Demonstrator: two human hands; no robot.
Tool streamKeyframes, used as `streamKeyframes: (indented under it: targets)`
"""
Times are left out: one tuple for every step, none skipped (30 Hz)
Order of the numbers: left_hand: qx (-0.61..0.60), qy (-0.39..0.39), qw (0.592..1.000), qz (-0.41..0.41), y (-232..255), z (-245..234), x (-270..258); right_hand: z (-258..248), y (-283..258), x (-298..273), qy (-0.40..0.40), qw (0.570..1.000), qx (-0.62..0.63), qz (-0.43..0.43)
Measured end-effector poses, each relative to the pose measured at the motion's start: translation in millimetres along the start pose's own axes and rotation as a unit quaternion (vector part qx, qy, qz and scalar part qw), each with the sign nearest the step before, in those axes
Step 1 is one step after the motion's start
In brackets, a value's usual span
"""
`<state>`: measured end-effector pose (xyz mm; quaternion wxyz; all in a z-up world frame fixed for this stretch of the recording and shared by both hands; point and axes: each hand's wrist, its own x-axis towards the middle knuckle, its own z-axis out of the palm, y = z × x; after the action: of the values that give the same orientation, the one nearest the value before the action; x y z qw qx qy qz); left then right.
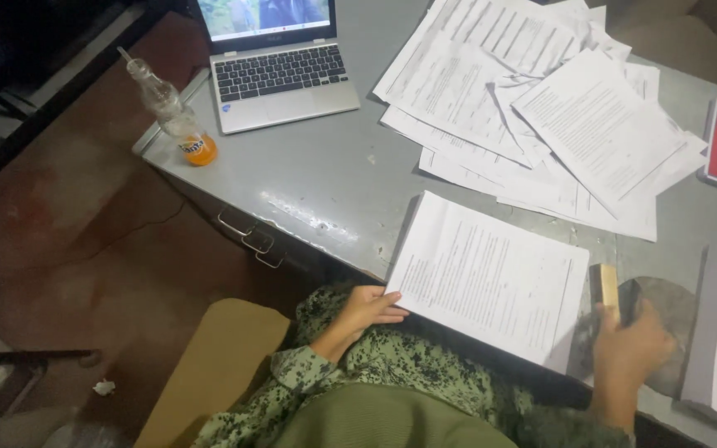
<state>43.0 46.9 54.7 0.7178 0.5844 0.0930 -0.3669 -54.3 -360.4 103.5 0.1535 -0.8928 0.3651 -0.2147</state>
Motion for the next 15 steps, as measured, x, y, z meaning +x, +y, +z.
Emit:
streamKeyframes:
  targets:
    - [-0.004, 0.0, 1.0, -0.003, -1, 0, 0, 13, 8, 8, -0.061, 0.989, -0.135, 0.012]
    - [-0.006, -0.002, 1.0, -0.006, 0, 0, 2, 25, 16, 16, -0.119, 0.956, -0.266, 0.026]
    - [-0.004, -0.005, 1.0, -0.006, 4, 0, -3, 30, 23, 10, -0.118, 0.956, -0.266, 0.03]
    - [-0.006, 0.003, 1.0, -0.026, 8, 2, -7, 36, 28, 11, -0.08, 0.965, -0.249, 0.02]
    - [-0.007, 0.011, 0.999, -0.047, 12, 3, -10, 42, 32, 11, -0.043, 0.972, -0.232, 0.009]
    - [-0.015, 0.013, 0.999, -0.046, 13, 3, -11, 45, 41, 13, -0.043, 0.971, -0.235, 0.002]
    - [-0.019, 0.008, 0.999, -0.039, 13, 3, -11, 49, 50, 14, 0.009, 0.969, -0.24, -0.061]
    - [-0.024, 0.002, 0.999, -0.033, 12, 3, -12, 52, 60, 14, 0.059, 0.96, -0.244, -0.122]
    - [-0.031, 0.004, 0.999, -0.034, 11, 2, -14, 41, 31, 17, 0.057, 0.959, -0.247, -0.129]
    - [-0.03, -0.009, 0.999, -0.029, 11, 1, -16, 31, 3, 17, 0.014, 0.957, -0.222, -0.184]
    - [-0.03, -0.023, 0.999, -0.023, 12, 1, -16, 21, -25, 17, -0.029, 0.951, -0.196, -0.238]
    - [-0.028, -0.028, 0.999, -0.031, -3, -3, -7, 38, -47, 2, -0.034, 0.951, -0.202, -0.231]
    - [-0.098, -0.029, 0.995, -0.001, -17, -6, 3, 55, -69, -12, -0.105, 0.962, 0.074, -0.241]
    - [-0.161, -0.036, 0.986, 0.026, -30, -9, 13, 72, -88, -27, -0.155, 0.897, 0.349, -0.223]
    - [-0.154, -0.046, 0.987, 0.014, -33, -10, 17, 67, -111, -46, -0.149, 0.903, 0.344, -0.21]
